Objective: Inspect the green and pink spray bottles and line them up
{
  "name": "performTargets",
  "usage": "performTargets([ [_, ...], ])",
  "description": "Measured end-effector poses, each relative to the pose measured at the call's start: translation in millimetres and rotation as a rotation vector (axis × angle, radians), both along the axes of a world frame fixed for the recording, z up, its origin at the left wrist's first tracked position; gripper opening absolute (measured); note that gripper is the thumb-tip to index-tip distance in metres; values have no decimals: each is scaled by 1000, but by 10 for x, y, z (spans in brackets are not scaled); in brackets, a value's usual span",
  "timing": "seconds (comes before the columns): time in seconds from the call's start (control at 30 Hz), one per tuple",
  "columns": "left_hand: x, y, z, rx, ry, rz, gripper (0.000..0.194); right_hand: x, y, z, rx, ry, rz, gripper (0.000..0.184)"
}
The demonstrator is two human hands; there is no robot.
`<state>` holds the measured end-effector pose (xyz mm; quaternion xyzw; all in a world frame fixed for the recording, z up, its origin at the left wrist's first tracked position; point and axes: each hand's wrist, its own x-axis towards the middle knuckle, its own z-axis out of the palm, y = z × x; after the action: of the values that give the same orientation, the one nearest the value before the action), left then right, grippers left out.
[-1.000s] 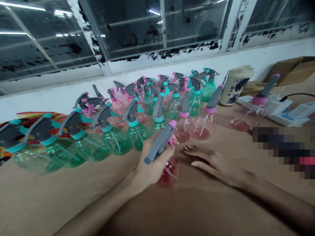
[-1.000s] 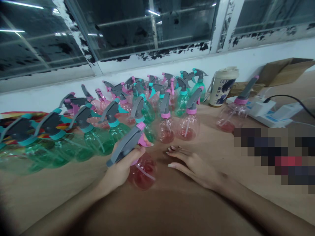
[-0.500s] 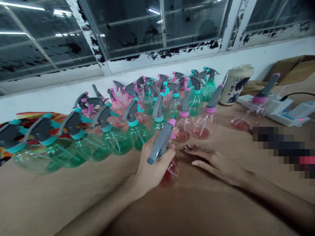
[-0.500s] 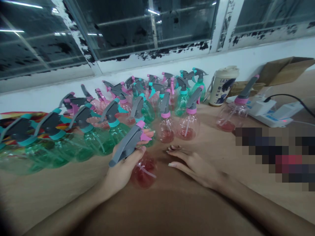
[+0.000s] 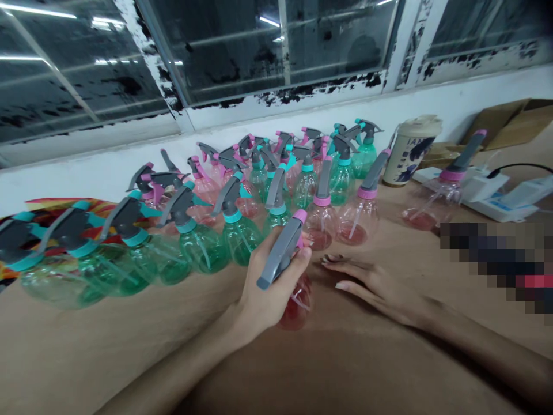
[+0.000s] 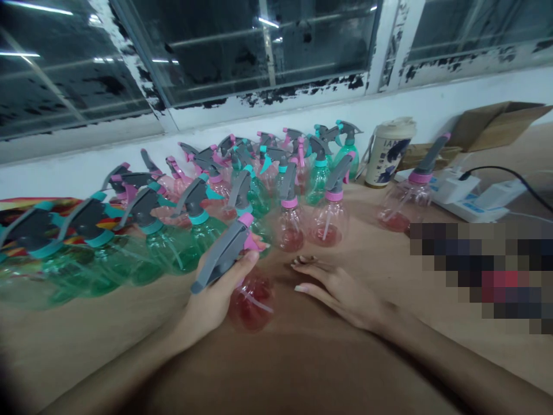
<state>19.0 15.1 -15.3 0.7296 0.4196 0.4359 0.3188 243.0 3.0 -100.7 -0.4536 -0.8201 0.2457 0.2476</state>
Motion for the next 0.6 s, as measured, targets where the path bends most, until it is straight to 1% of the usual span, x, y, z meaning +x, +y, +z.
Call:
performTargets([
  [0.17,-27,16,-32,-31,-31,-3,9,3,1,18,-17,-16,-2,46],
  [0.37,-42,32,-27,28,-8,-9,10,8,6,17,-26,-15,11,45],
  [0.5,-15,37,-6,22,36,-17,18,23,17,-3,-38,-17,12,47],
  [0.6,-4,39,-10,51,49,-19,17,36,24,-22,-37,-11,17,47],
])
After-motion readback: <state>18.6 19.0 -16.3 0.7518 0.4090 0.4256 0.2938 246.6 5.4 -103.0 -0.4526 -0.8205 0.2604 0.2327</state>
